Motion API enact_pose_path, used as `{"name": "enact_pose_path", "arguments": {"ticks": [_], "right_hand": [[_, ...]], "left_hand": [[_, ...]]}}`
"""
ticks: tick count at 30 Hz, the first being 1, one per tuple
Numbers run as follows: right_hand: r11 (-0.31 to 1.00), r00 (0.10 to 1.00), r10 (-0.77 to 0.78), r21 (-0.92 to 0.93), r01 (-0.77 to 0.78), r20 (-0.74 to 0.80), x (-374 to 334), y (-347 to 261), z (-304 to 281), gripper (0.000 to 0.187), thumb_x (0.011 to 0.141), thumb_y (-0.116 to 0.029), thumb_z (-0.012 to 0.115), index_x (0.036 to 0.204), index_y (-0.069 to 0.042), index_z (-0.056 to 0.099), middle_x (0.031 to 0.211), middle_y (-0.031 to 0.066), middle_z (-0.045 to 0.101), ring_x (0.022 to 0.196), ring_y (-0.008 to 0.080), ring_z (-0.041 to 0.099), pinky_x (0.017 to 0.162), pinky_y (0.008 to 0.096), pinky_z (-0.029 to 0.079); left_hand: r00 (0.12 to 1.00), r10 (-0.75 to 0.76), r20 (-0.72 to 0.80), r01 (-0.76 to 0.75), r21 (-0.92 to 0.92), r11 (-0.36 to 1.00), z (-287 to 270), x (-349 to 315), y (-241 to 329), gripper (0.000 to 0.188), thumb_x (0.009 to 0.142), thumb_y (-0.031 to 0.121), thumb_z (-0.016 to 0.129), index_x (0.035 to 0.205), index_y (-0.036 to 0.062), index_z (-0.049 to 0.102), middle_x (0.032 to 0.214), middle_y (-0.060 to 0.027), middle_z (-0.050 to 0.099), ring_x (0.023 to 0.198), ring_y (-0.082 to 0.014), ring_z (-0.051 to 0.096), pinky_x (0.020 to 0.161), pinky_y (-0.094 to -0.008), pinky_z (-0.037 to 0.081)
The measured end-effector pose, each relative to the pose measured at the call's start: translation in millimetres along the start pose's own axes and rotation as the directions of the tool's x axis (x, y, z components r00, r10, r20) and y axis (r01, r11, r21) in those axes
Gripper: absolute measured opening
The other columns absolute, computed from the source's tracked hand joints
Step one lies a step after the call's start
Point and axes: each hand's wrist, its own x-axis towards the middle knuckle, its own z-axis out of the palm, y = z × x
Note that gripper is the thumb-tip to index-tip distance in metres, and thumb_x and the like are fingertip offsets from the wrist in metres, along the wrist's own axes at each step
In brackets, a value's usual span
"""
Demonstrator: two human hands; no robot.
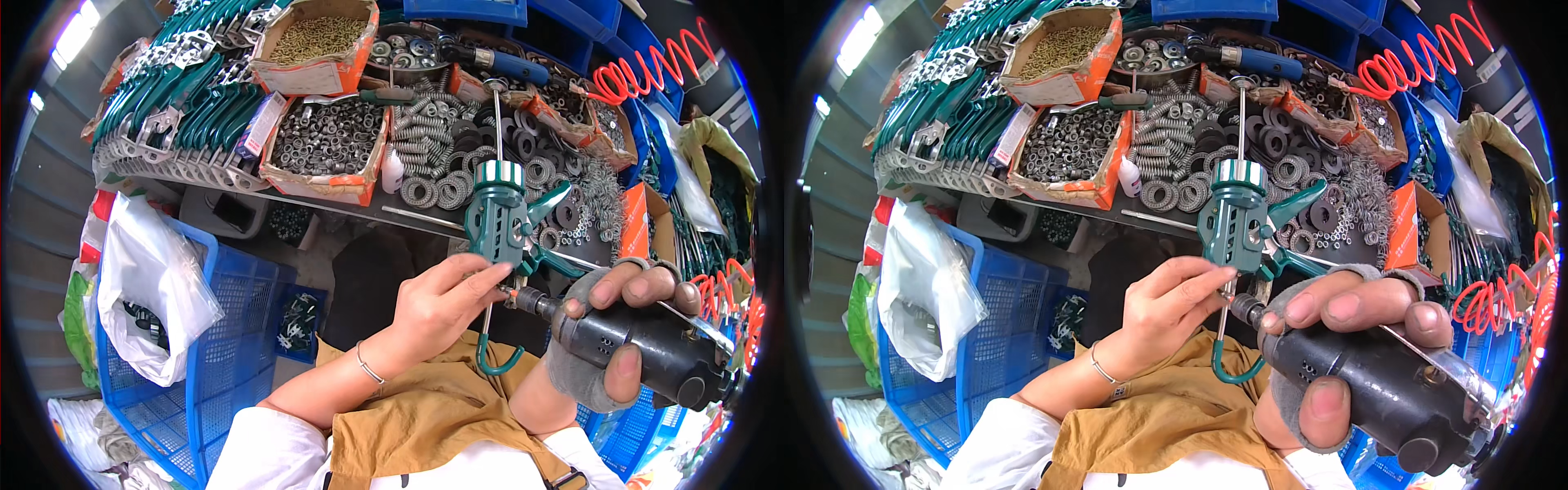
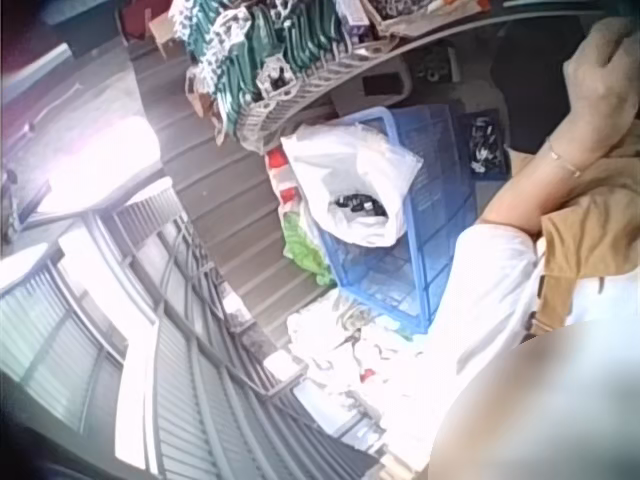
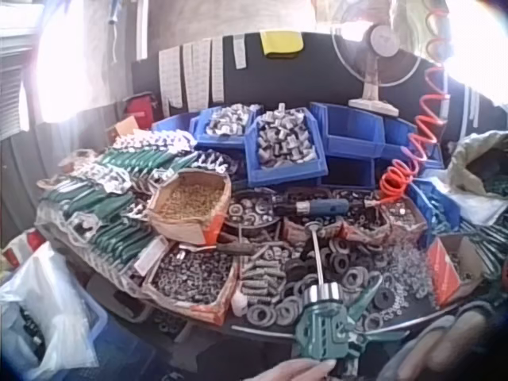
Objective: The person assembles mechanical tools by joining metal housings with washers and screws using a pneumatic screwdriver, then packages the assembled tools into plastic bags.
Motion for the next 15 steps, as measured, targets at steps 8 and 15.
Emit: {"name": "enact_pose_path", "arguments": {"ticks": [8,15], "right_hand": [[0.992,0.962,0.093,-0.062,-0.113,-0.258,2.1,13.2,7.9,0.066,0.079,-0.019,0.076,0.132,-0.005,0.039,0.098,0.0181,0.059,0.076,0.0265,0.061,0.058,0.0355,0.056],[0.988,0.979,0.096,-0.102,-0.116,-0.182,0.1,34.1,2.5,0.063,0.079,-0.016,0.075,0.13,-0.003,0.041,0.094,0.0187,0.06,0.076,0.0242,0.062,0.062,0.0349,0.057]], "left_hand": [[0.835,-0.544,0.083,0.548,-0.034,0.836,-17.3,36.5,-36.8,0.038,0.09,0.032,0.064,0.077,-0.0027,0.057,0.06,-0.0141,0.052,0.053,-0.0244,0.05,0.053,-0.0368,0.042],[0.581,-0.663,0.472,0.748,0.01,0.663,-3.4,53.5,-46.4,0.06,0.088,0.051,0.061,0.069,-0.0061,0.059,0.055,-0.0144,0.053,0.051,-0.024,0.052,0.053,-0.0387,0.043]]}}
